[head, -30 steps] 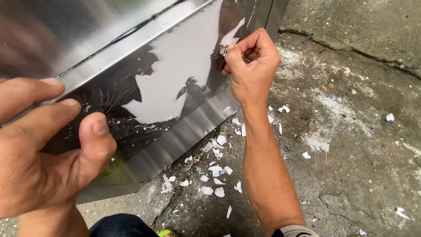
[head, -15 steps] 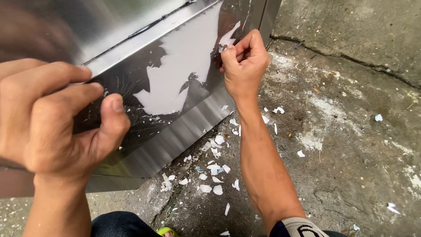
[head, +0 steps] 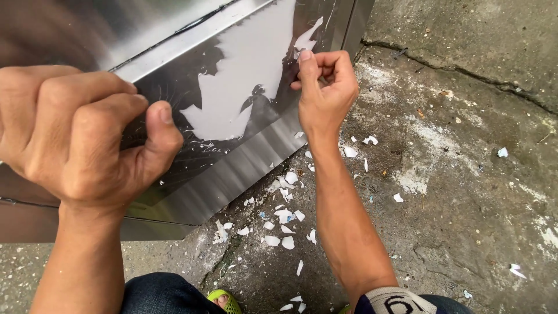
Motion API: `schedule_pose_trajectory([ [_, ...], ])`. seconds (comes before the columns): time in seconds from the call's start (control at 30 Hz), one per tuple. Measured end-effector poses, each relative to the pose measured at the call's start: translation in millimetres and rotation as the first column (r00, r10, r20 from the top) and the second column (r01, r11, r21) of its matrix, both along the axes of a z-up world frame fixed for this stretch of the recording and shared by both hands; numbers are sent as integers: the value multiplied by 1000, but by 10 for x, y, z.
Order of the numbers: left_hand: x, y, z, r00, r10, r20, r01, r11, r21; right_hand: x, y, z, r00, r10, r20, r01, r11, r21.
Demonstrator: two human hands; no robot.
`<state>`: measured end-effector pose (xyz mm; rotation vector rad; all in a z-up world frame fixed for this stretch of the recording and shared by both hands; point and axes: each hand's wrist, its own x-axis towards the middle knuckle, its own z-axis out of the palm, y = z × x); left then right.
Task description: Peeling off a white protective plastic film from a stainless steel appliance using fingers and fingernails.
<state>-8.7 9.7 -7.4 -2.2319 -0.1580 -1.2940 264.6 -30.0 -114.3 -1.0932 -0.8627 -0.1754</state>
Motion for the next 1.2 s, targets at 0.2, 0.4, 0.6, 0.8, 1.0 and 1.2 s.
schedule_pose_trajectory([
  [0.2, 0, -52, -28, 1000, -9, -18, 7, 996, -89, -51, -45, 130, 995, 71, -64, -72, 997, -14],
  [0.4, -16, -31, -56, 998, -52, -31, 47, 990, -134, 27, -19, 99, 990, 117, -75, -122, 991, -62],
  [0.6, -10, -39, -65, 998, -54, -26, 50, 987, -156, 99, 68, -77, 988, 138, -71, -137, 990, 23],
  [0.8, -1, -61, -66, 999, -34, -27, 29, 987, -161, 162, 88, -190, 925, 309, -220, -269, 944, 192],
  [1.0, 6, -38, -64, 1000, 2, -18, -4, 995, -104, 209, 34, -231, 792, 500, -351, -353, 843, 407],
  [1.2, 12, -42, -64, 999, -32, -19, 29, 991, -127, 59, -55, -66, 932, 275, -235, -252, 960, 124],
])
